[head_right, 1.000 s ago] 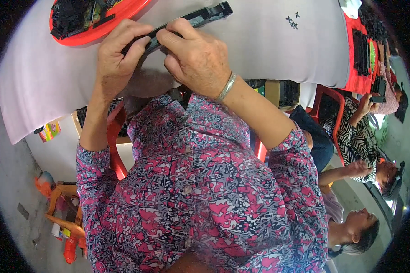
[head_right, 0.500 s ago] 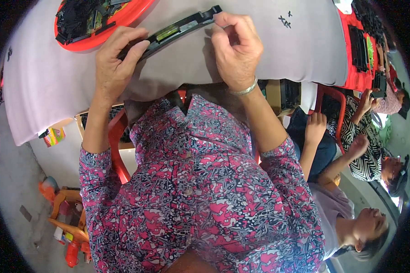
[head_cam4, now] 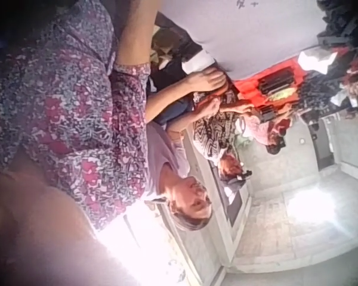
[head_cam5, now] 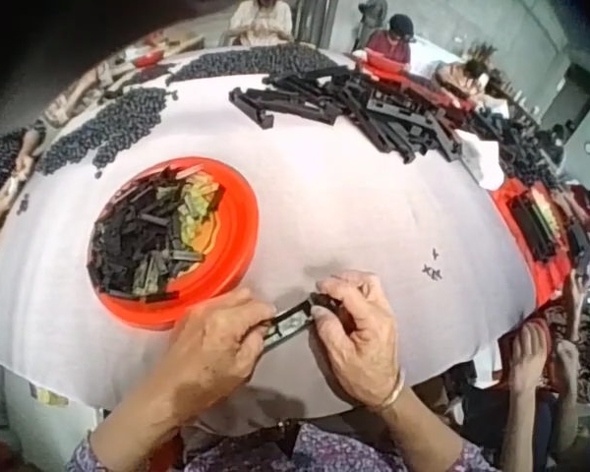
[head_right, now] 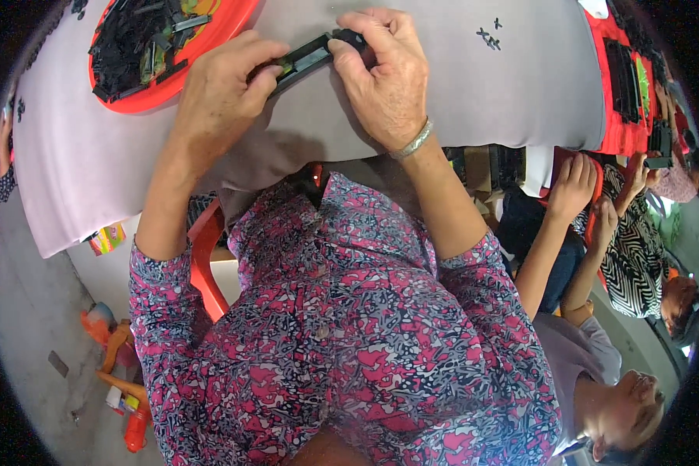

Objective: The person assembles levels by inserting green spirit vials and small parts into black plastic housings by hand.

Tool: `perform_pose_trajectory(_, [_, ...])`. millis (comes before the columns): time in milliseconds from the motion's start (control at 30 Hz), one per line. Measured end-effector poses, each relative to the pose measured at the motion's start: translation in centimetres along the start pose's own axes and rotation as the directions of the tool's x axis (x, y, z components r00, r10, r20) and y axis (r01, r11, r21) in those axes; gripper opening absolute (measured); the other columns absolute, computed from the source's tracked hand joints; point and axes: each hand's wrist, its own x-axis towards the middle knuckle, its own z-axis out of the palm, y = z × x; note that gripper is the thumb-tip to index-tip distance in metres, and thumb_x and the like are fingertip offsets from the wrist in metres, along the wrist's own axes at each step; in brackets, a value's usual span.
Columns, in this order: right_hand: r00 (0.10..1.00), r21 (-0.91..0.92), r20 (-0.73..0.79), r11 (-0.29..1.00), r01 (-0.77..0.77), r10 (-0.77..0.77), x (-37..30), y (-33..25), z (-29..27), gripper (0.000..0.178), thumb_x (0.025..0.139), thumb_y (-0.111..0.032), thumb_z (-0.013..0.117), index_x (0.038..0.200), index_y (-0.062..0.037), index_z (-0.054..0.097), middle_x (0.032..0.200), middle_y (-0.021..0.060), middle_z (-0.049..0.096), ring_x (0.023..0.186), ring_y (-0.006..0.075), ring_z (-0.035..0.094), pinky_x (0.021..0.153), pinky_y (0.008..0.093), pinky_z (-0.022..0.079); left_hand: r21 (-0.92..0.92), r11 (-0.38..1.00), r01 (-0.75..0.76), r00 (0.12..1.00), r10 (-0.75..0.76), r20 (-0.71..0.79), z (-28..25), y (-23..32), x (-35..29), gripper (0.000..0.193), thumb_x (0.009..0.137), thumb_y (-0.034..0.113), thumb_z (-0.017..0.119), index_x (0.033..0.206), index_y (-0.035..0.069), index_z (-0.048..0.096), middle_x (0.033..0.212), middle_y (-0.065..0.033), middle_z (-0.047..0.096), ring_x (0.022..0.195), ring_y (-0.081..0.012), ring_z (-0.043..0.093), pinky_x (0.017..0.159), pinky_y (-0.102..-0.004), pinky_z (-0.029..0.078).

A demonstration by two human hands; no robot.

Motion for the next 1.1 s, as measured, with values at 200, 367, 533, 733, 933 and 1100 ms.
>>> perform_pose_trajectory(200, [0.998, 0.023, 0.044, 0.999, 0.034, -0.035, 0.1, 0.0, -0.5, 0.015, 0.090, -0.006, 0.070, 0.104, -0.0028, 0.075, 0.117, 0.0151, 0.064, 0.105, 0.0220, 0.064, 0.086, 0.0312, 0.052, -0.120, 0.988, 0.096, 0.995, -0.092, 0.045, -0.1, 0.2, 0.2, 0.022, 0.082, 0.005, 0.057, 0.098, 0.005, 0.071, 0.087, -0.0142, 0.061, 0.081, -0.0361, 0.062, 0.071, -0.0473, 0.049])
perform_pose_trajectory(367, [0.997, 0.049, 0.031, 0.996, 0.075, -0.077, -0.6, -0.1, -0.1, 0.015, 0.090, -0.006, 0.071, 0.104, -0.0023, 0.075, 0.117, 0.0158, 0.065, 0.105, 0.0223, 0.064, 0.086, 0.0317, 0.052, -0.126, 0.986, 0.107, 0.994, -0.107, 0.007, -0.2, 0.3, -0.5, 0.017, 0.080, 0.006, 0.058, 0.094, 0.003, 0.068, 0.083, -0.0142, 0.060, 0.076, -0.0363, 0.062, 0.069, -0.0473, 0.048])
perform_pose_trajectory(533, [0.995, 0.037, 0.016, 0.995, 0.096, -0.097, -0.9, -0.3, 0.2, 0.016, 0.089, -0.006, 0.071, 0.104, -0.0021, 0.075, 0.116, 0.0159, 0.065, 0.106, 0.0223, 0.064, 0.088, 0.0321, 0.052, -0.200, 0.962, 0.187, 0.982, -0.184, 0.035, -0.1, 0.2, -0.8, 0.016, 0.079, 0.004, 0.060, 0.093, 0.003, 0.066, 0.079, -0.0138, 0.060, 0.074, -0.0361, 0.062, 0.068, -0.0477, 0.048])
perform_pose_trajectory(733, [1.000, 0.063, -0.009, 0.998, 0.031, -0.030, -1.1, -0.1, 0.8, 0.015, 0.088, -0.006, 0.071, 0.102, -0.0022, 0.074, 0.114, 0.0160, 0.066, 0.102, 0.0218, 0.066, 0.084, 0.0315, 0.053, -0.161, 0.966, 0.201, 0.977, -0.187, 0.103, 0.3, -0.2, -0.5, 0.015, 0.079, 0.002, 0.061, 0.094, 0.003, 0.065, 0.084, -0.0147, 0.062, 0.079, -0.0369, 0.062, 0.072, -0.0483, 0.048])
perform_pose_trajectory(933, [1.000, 0.063, -0.010, 0.998, -0.001, 0.002, -0.5, 0.7, 1.4, 0.015, 0.088, -0.007, 0.072, 0.102, -0.0032, 0.074, 0.112, 0.0154, 0.067, 0.096, 0.0205, 0.067, 0.080, 0.0306, 0.054, -0.072, 0.994, 0.087, 0.994, -0.082, 0.074, 0.8, -1.6, 0.2, 0.016, 0.082, 0.002, 0.061, 0.097, 0.003, 0.066, 0.089, -0.0152, 0.063, 0.088, -0.0390, 0.063, 0.078, -0.0505, 0.049])
perform_pose_trajectory(1100, [1.000, 0.023, -0.002, 1.000, 0.020, -0.020, 0.2, 1.8, 1.5, 0.014, 0.088, -0.008, 0.072, 0.101, -0.0041, 0.075, 0.112, 0.0145, 0.067, 0.094, 0.0193, 0.067, 0.079, 0.0302, 0.053, 0.070, 0.996, -0.063, 0.986, 0.051, 0.158, -0.6, -2.0, 1.1, 0.019, 0.083, 0.003, 0.060, 0.099, 0.003, 0.070, 0.095, -0.0167, 0.067, 0.093, -0.0404, 0.065, 0.079, -0.0514, 0.051])
